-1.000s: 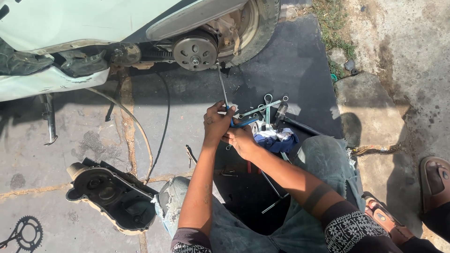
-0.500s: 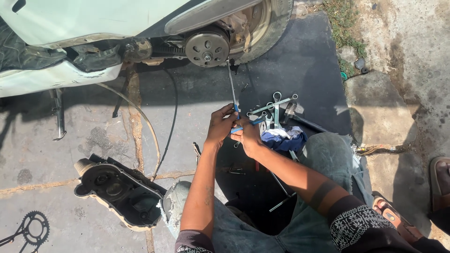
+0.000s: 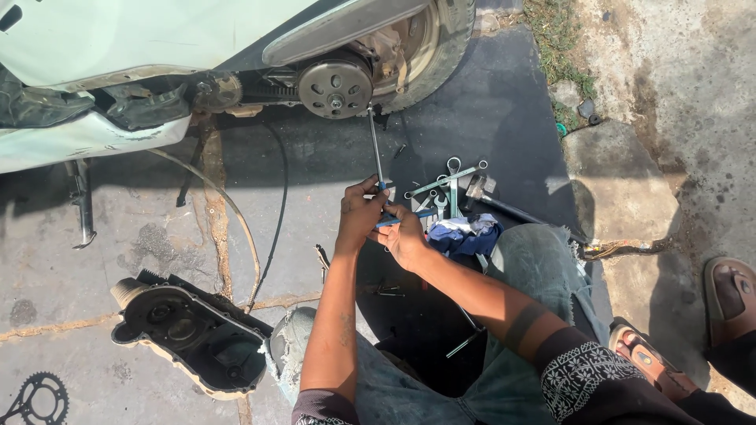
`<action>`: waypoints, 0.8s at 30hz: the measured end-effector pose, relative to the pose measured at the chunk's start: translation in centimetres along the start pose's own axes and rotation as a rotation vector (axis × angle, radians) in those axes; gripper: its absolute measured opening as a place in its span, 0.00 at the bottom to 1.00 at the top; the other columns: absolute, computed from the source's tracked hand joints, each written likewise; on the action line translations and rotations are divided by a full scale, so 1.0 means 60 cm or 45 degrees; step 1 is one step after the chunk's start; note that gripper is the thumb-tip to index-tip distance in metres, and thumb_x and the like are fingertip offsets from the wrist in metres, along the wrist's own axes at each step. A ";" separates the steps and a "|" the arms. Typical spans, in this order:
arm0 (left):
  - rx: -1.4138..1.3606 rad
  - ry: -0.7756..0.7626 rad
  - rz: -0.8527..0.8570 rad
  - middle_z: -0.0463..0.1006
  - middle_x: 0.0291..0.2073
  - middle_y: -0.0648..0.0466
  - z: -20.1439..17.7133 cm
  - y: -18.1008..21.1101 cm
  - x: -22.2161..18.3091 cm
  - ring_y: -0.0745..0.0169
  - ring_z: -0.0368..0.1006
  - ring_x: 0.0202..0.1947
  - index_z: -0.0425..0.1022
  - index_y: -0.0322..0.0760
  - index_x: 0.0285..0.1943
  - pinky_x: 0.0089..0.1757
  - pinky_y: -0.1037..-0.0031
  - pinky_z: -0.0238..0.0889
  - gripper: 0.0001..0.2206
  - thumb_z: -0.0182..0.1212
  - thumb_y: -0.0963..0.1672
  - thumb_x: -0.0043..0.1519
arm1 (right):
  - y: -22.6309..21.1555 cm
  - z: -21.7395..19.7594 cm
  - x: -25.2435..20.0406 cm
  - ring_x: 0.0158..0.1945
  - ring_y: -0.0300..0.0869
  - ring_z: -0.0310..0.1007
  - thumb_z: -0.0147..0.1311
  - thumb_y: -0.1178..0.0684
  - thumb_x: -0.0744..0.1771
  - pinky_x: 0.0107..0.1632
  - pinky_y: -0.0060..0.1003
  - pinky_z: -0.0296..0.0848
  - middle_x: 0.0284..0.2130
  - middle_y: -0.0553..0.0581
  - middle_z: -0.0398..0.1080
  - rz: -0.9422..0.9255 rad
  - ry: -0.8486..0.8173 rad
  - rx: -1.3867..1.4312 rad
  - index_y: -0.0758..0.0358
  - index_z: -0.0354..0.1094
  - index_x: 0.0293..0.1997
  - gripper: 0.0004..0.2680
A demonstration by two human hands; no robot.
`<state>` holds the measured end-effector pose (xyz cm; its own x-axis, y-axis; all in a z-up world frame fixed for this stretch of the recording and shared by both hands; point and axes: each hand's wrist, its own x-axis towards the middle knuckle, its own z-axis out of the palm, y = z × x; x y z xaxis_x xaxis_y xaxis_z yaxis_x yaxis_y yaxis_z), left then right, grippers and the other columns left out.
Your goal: The person sits on the ground beside a white scooter and uses a blue T-handle wrench to loosen and tighten bolts on the scooter's clutch/variator cover near the rear wheel. They reposition the wrench repeatedly on the bolts and hold the tool with both hands while working, with a removed engine cover casing and other wrenches lying on the ground beside them.
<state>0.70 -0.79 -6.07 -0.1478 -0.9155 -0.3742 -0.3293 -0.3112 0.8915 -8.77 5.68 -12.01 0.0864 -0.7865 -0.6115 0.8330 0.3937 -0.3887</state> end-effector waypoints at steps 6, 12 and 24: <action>0.331 0.015 0.095 0.83 0.42 0.46 -0.002 0.022 -0.003 0.55 0.82 0.36 0.75 0.34 0.64 0.39 0.67 0.74 0.21 0.64 0.44 0.60 | -0.009 0.026 -0.012 0.52 0.51 0.75 0.40 0.49 0.69 0.58 0.50 0.72 0.48 0.61 0.73 0.003 -0.057 0.068 0.66 0.64 0.53 0.13; 0.648 0.009 0.231 0.82 0.43 0.47 -0.009 0.036 -0.002 0.49 0.82 0.39 0.75 0.34 0.62 0.44 0.60 0.72 0.20 0.63 0.44 0.61 | 0.015 0.018 0.005 0.50 0.50 0.76 0.36 0.46 0.70 0.56 0.51 0.73 0.48 0.61 0.73 -0.057 -0.092 0.110 0.65 0.64 0.53 0.14; 0.740 -0.021 0.236 0.82 0.41 0.46 -0.002 0.054 -0.008 0.43 0.80 0.41 0.79 0.35 0.56 0.45 0.55 0.70 0.15 0.63 0.44 0.61 | 0.007 0.017 0.001 0.50 0.49 0.76 0.36 0.45 0.70 0.56 0.49 0.73 0.46 0.60 0.74 -0.053 -0.056 0.125 0.63 0.66 0.51 0.15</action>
<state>-0.16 -1.39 -2.96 -0.2645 -0.9355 -0.2343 -0.7510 0.0473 0.6586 -7.88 5.30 -11.52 0.0723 -0.8221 -0.5648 0.8857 0.3133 -0.3427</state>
